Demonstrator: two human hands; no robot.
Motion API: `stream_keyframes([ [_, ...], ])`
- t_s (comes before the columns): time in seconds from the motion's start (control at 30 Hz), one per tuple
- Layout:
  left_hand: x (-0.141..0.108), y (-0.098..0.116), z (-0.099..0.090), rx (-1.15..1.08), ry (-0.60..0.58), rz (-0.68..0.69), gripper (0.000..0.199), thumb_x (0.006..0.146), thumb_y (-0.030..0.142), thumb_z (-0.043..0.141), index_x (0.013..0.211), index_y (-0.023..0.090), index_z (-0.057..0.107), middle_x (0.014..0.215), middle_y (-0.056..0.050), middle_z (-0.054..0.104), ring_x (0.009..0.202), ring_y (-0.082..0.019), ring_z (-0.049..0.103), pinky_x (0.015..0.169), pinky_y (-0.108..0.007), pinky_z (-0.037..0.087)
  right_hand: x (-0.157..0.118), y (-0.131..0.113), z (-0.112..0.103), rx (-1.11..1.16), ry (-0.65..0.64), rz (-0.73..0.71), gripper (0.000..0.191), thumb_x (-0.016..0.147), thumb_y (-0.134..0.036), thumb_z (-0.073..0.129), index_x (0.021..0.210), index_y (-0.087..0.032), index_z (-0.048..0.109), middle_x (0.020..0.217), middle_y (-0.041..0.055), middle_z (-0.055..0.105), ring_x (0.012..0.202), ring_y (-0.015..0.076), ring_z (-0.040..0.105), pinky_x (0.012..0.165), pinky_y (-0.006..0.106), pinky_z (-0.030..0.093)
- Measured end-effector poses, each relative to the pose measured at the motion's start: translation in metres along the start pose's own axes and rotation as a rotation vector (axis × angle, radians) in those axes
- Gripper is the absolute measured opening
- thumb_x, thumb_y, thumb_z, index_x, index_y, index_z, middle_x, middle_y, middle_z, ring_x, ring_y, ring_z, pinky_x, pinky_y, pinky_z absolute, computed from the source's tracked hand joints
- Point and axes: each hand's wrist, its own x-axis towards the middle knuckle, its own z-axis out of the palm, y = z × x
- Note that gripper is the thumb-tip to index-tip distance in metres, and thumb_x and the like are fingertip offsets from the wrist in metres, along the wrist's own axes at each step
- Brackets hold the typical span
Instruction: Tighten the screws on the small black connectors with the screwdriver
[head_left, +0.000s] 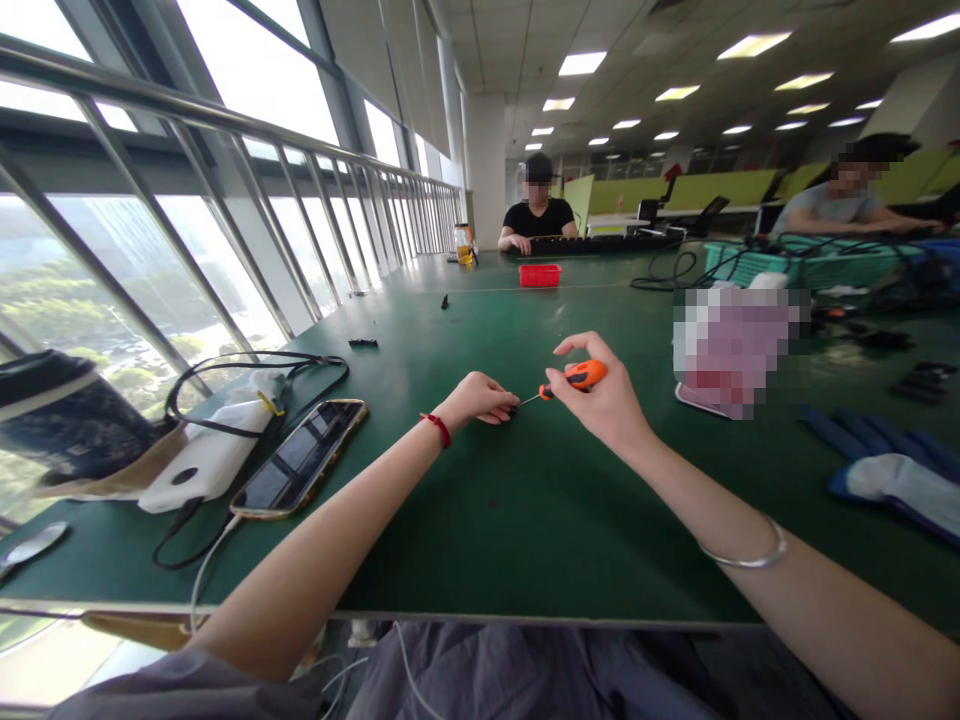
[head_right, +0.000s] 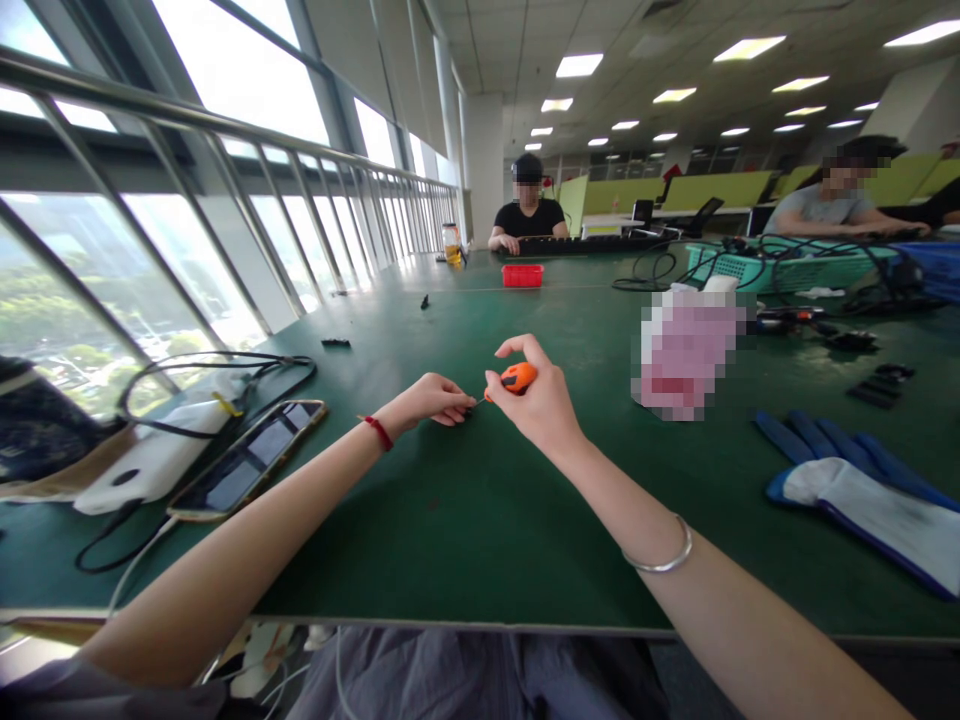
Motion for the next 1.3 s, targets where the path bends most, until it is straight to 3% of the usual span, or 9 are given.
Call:
stream_keyframes([
  [0.17, -0.003, 0.003, 0.000, 0.009, 0.009, -0.019, 0.015, 0.068, 0.022, 0.067, 0.062, 0.010, 0.063, 0.056, -0.001, 0.062, 0.052, -0.008, 0.059, 0.052, -0.018, 0.051, -0.001, 0.005, 0.003, 0.030, 0.026, -0.040, 0.035, 0.066, -0.025, 0.058, 0.096, -0.023, 0.040, 0.066, -0.0056, 0.048, 0.053, 0.0112, 0.048, 0.054, 0.024, 0.040],
  [0.37, -0.001, 0.001, -0.001, 0.010, -0.012, -0.036, 0.014, 0.067, 0.024, 0.069, 0.065, 0.010, 0.065, 0.058, -0.001, 0.064, 0.051, -0.008, 0.059, 0.055, -0.018, 0.052, 0.000, 0.006, 0.005, -0.003, 0.041, 0.028, 0.028, 0.072, -0.039, 0.057, 0.089, -0.022, 0.043, 0.057, -0.0078, 0.042, 0.049, 0.0109, 0.044, 0.054, 0.025, 0.039],
  [0.73, 0.000, -0.001, -0.002, -0.020, -0.012, -0.048, 0.014, 0.069, 0.022, 0.068, 0.063, 0.010, 0.064, 0.056, -0.001, 0.063, 0.052, -0.007, 0.059, 0.054, -0.017, 0.051, 0.000, 0.009, 0.008, 0.075, 0.023, -0.044, 0.036, 0.066, -0.023, 0.057, 0.095, -0.023, 0.037, 0.069, -0.0056, 0.046, 0.056, 0.0109, 0.047, 0.059, 0.025, 0.041],
  [0.9, 0.002, -0.001, -0.004, -0.028, -0.052, -0.059, 0.014, 0.068, 0.022, 0.069, 0.064, 0.010, 0.064, 0.057, -0.001, 0.064, 0.050, -0.007, 0.058, 0.056, -0.017, 0.052, 0.004, 0.001, 0.009, -0.048, 0.007, 0.056, 0.027, 0.073, -0.040, 0.056, 0.088, -0.023, 0.041, 0.059, -0.0070, 0.042, 0.052, 0.0120, 0.046, 0.057, 0.026, 0.039],
  [1.13, 0.002, 0.004, -0.007, 0.007, -0.102, -0.108, 0.015, 0.071, 0.019, 0.064, 0.061, 0.008, 0.063, 0.054, -0.002, 0.062, 0.049, -0.008, 0.059, 0.055, -0.019, 0.052, 0.045, 0.000, 0.004, -0.118, -0.180, -0.004, 0.033, 0.062, -0.031, 0.063, 0.083, -0.023, 0.039, 0.068, -0.0066, 0.046, 0.056, 0.0104, 0.045, 0.055, 0.023, 0.036],
  [1.3, 0.006, 0.002, -0.010, -0.017, -0.125, -0.126, 0.014, 0.070, 0.019, 0.064, 0.062, 0.007, 0.063, 0.056, -0.002, 0.063, 0.051, -0.009, 0.061, 0.057, -0.019, 0.053, 0.072, -0.015, 0.000, -0.191, -0.490, -0.030, 0.025, 0.061, -0.031, 0.065, 0.075, -0.021, 0.046, 0.065, -0.0047, 0.050, 0.057, 0.0110, 0.046, 0.054, 0.023, 0.036],
])
